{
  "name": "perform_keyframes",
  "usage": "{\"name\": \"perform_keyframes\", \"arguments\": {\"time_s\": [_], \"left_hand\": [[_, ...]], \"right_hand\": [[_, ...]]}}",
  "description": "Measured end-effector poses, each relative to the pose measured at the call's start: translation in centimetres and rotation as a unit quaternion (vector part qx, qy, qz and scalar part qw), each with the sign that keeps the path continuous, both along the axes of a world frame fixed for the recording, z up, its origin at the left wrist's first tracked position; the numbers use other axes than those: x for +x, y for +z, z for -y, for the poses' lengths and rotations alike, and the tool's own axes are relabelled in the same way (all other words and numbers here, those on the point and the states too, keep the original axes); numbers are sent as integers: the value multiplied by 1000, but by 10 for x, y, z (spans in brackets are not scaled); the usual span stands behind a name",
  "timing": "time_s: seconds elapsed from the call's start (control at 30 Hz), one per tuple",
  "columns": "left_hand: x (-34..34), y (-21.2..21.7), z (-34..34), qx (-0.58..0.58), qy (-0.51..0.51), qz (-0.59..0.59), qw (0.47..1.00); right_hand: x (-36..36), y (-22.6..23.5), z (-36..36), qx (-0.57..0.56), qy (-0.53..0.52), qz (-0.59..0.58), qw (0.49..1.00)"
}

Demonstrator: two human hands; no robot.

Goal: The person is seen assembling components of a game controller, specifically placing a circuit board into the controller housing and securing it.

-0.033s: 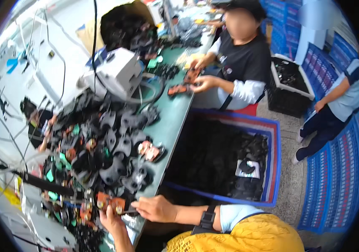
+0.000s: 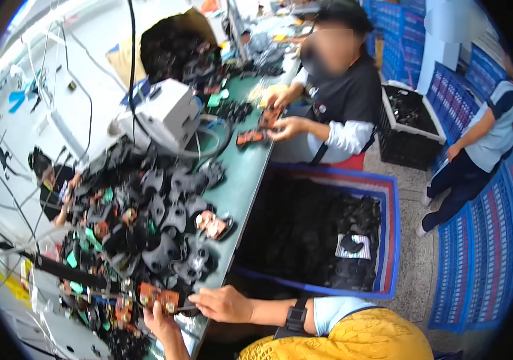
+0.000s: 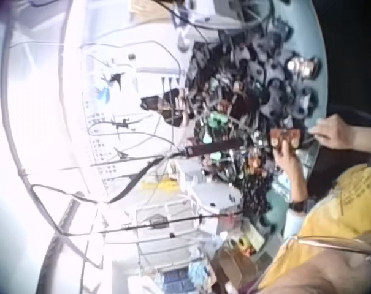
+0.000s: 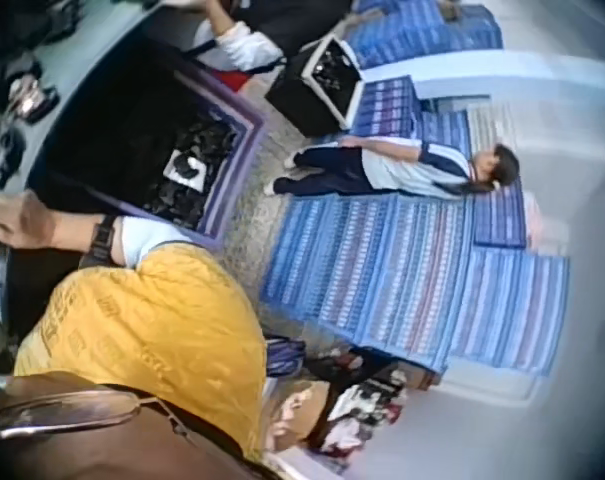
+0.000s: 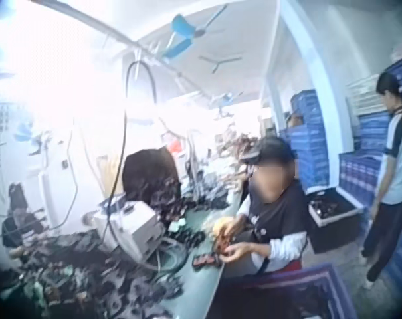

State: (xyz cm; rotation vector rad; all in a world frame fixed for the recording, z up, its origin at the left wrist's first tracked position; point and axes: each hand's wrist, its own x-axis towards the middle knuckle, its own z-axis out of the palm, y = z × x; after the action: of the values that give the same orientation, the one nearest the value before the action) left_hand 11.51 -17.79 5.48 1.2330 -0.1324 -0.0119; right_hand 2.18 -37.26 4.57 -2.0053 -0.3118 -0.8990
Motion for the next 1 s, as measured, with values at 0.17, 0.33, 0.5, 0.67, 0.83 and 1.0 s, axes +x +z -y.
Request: {"name": "perform_keyframes", "arguments": {"time_s": [0.17, 0.33, 0.5, 0.67, 0.83, 1.0], "left_hand": [[5, -13, -5, 53, 42, -21, 997], [10, -13, -1, 54, 20, -18, 998], [9, -2, 12, 75, 26, -27, 996], [7, 0, 21, 81, 14, -21, 996], [-3, 16, 38, 86, 20, -34, 996], [0, 9, 34, 85, 10, -50, 995]], "right_hand": [[-4, -13, 13, 3, -16, 9, 1000], [-9, -17, 24, 13, -9, 4, 1000], [-14, -19, 30, 27, -3, -8, 1000], [-17, -26, 31, 39, 6, -3, 999], [-20, -31, 33, 42, 15, -9, 999], [-21, -35, 35, 35, 22, -25, 999]]}}
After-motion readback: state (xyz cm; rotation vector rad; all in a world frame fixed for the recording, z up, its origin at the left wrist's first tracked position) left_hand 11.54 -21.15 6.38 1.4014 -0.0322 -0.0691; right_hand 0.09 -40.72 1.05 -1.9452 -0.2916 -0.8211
